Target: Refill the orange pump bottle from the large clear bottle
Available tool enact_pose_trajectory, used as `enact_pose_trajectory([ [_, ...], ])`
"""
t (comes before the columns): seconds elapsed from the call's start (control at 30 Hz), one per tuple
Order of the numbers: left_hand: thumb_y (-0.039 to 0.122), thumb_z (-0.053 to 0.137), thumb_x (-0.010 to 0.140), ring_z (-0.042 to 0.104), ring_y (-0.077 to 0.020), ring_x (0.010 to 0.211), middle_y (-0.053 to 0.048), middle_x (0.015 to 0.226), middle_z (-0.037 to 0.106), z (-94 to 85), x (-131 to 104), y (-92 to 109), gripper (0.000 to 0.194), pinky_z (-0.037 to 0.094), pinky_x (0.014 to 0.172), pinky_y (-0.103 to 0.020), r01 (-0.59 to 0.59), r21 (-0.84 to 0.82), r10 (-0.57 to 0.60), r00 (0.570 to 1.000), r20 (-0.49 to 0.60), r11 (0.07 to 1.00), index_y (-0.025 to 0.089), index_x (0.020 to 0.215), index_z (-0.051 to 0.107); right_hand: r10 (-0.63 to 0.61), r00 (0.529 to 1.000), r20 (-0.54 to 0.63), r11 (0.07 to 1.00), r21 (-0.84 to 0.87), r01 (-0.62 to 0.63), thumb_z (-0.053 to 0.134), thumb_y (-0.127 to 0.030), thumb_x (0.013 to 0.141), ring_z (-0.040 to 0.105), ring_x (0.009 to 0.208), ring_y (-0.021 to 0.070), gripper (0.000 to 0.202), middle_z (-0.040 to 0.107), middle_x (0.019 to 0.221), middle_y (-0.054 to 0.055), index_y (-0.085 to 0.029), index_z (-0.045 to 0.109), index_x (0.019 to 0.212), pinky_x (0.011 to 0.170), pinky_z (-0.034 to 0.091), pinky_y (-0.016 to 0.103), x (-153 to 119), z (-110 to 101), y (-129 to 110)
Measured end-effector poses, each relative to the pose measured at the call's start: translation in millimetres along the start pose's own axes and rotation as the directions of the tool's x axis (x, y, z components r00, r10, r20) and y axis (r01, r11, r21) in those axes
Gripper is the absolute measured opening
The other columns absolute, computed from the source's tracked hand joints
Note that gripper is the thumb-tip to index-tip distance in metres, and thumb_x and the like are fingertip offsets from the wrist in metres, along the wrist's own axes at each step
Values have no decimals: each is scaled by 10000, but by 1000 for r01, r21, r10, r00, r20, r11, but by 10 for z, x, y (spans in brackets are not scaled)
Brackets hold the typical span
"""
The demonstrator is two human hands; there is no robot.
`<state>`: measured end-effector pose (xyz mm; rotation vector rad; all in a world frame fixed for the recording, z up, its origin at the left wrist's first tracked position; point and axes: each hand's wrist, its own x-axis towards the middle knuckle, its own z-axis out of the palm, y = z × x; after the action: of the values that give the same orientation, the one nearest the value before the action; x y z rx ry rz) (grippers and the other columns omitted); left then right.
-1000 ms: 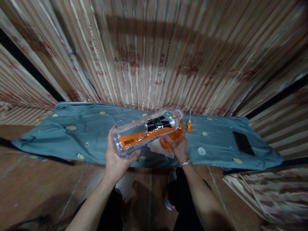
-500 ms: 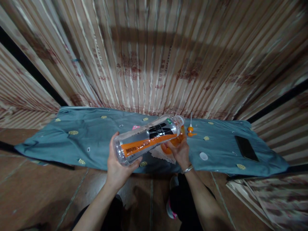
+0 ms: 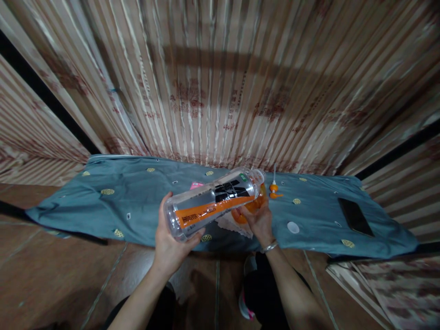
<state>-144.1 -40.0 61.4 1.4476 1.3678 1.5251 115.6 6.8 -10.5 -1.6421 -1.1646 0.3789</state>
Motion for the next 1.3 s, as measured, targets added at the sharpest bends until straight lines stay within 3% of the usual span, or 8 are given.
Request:
enact_pose_trajectory([
  [0.17,364,945,548,793,-301,891,-48,1064,760,32,6,24,1051,703,836,-477,-5,-19,4,998,-64,1000,245,1468,449,4,1000,-5,1000,-21,-4,772,-646,681,785,974,378,755,804,1090,157,-191,587,1254,844,612,515,0,-6,0],
  [0.5,327,954,596,793,-305,990,-59,1133,751,5,-27,11,1075,679,958,-490,52,-35,-53,998,-25,998,240,1518,408,9,1000,2,1000,-24,-9,758,-700,671,783,972,384,765,806,1071,177,-181,606,1212,849,619,529,4,-19,-58],
  [0.87,306,965,580,800,-295,921,-23,1090,754,-1,-14,39,1072,703,896,-483,59,-60,-58,998,9,996,281,1501,418,-15,1000,-13,1000,-21,15,784,-644,681,770,989,388,713,805,1028,155,-199,614,1210,889,616,564,6,-13,-26],
  [1.1,317,971,571,793,-265,903,-19,1083,755,-9,-18,-15,1094,705,871,-456,27,-55,-27,1000,1,998,275,1513,416,-18,1000,-19,999,-28,17,766,-663,683,780,947,365,716,809,1042,141,-205,606,1209,852,624,525,5,-2,-11],
  [1.3,265,959,596,795,-279,920,-10,1085,759,-30,-2,-23,1056,704,899,-513,-3,-22,3,1000,15,1000,317,1501,417,15,1000,-1,999,-34,-15,761,-681,681,779,962,378,745,805,1048,175,-180,601,1209,839,628,526,4,-10,-27],
])
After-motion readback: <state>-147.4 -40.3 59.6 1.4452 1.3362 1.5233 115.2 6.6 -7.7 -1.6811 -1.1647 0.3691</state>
